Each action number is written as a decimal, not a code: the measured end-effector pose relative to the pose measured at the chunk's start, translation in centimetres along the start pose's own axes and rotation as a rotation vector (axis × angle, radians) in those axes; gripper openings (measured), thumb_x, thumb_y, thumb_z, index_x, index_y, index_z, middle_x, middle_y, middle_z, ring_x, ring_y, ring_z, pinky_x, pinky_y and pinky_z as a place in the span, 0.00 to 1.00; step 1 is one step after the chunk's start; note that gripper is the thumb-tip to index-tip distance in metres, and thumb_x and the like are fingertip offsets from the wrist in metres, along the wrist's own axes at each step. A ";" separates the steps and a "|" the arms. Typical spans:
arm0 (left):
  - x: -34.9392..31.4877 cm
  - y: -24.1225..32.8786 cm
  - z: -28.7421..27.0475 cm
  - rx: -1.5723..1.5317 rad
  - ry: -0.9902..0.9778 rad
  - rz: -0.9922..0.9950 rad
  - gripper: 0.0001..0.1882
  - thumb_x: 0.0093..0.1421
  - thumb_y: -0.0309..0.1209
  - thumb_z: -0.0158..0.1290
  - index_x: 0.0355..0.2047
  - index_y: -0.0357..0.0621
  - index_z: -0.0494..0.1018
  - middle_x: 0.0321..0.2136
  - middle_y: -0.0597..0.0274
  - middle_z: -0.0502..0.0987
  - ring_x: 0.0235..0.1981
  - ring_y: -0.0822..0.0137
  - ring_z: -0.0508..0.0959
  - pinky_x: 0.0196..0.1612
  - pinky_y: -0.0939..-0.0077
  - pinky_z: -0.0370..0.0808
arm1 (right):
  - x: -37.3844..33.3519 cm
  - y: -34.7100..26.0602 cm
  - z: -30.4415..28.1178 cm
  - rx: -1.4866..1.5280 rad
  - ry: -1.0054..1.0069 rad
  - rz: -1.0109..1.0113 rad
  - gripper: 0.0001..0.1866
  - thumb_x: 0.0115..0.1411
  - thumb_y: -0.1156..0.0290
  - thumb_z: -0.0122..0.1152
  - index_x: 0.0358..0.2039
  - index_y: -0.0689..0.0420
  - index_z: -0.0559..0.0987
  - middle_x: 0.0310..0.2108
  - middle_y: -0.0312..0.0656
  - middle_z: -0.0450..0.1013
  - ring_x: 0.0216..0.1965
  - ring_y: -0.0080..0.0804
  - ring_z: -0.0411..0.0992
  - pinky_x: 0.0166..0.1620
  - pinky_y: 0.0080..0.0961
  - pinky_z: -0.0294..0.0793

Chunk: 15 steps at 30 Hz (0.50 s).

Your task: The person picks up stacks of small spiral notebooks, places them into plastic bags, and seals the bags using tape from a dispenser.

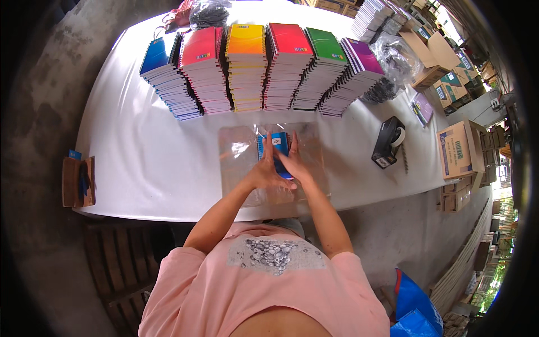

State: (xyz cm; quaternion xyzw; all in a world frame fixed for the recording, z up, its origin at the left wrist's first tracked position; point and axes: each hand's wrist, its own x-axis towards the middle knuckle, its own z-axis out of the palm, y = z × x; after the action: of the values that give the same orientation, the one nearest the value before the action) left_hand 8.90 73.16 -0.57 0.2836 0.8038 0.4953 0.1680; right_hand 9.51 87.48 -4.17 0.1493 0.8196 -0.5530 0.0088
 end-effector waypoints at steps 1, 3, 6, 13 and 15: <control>-0.1 0.3 -0.5 -0.164 -0.042 -0.017 0.76 0.31 0.48 0.71 0.61 0.40 0.21 0.62 0.33 0.38 0.64 0.45 0.45 0.62 0.61 0.52 | 0.3 0.9 0.0 0.005 0.003 0.001 0.53 0.50 0.55 0.63 0.64 0.58 0.38 0.61 0.64 0.46 0.61 0.57 0.49 0.60 0.41 0.53; -0.2 1.3 -2.2 -0.324 -0.086 -0.034 0.72 0.33 0.46 0.71 0.63 0.41 0.25 0.63 0.36 0.37 0.63 0.47 0.49 0.62 0.63 0.53 | 0.9 2.7 -0.4 -0.165 -0.056 -0.124 0.53 0.50 0.53 0.63 0.64 0.58 0.39 0.60 0.64 0.46 0.60 0.61 0.50 0.60 0.42 0.53; 1.0 0.5 -6.0 -0.718 -0.136 -0.395 0.56 0.41 0.39 0.68 0.63 0.42 0.43 0.62 0.42 0.47 0.57 0.49 0.61 0.57 0.67 0.63 | 1.2 3.3 -0.5 -0.137 -0.054 -0.128 0.52 0.50 0.54 0.62 0.63 0.62 0.40 0.57 0.62 0.55 0.58 0.57 0.55 0.59 0.39 0.56; 10.1 -8.0 -7.3 -0.097 0.078 -0.071 0.22 0.45 0.32 0.64 0.41 0.40 0.73 0.43 0.56 0.75 0.41 0.66 0.76 0.41 0.72 0.72 | 0.8 1.9 -0.7 -0.070 -0.118 -0.161 0.45 0.51 0.59 0.62 0.60 0.65 0.48 0.52 0.60 0.62 0.55 0.55 0.60 0.56 0.37 0.60; 12.0 -8.2 -6.9 0.043 0.046 -0.272 0.20 0.44 0.31 0.63 0.39 0.43 0.74 0.40 0.57 0.76 0.43 0.64 0.74 0.43 0.70 0.70 | 0.8 2.2 -0.2 -0.048 -0.147 -0.175 0.43 0.51 0.60 0.62 0.59 0.65 0.50 0.52 0.61 0.62 0.54 0.55 0.61 0.55 0.38 0.60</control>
State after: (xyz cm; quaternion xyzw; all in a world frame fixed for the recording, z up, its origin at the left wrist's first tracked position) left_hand -6.64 72.96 -4.64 0.1639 0.8489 0.4570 0.2089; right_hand 9.37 88.63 -6.24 0.0357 0.8396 -0.5415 0.0241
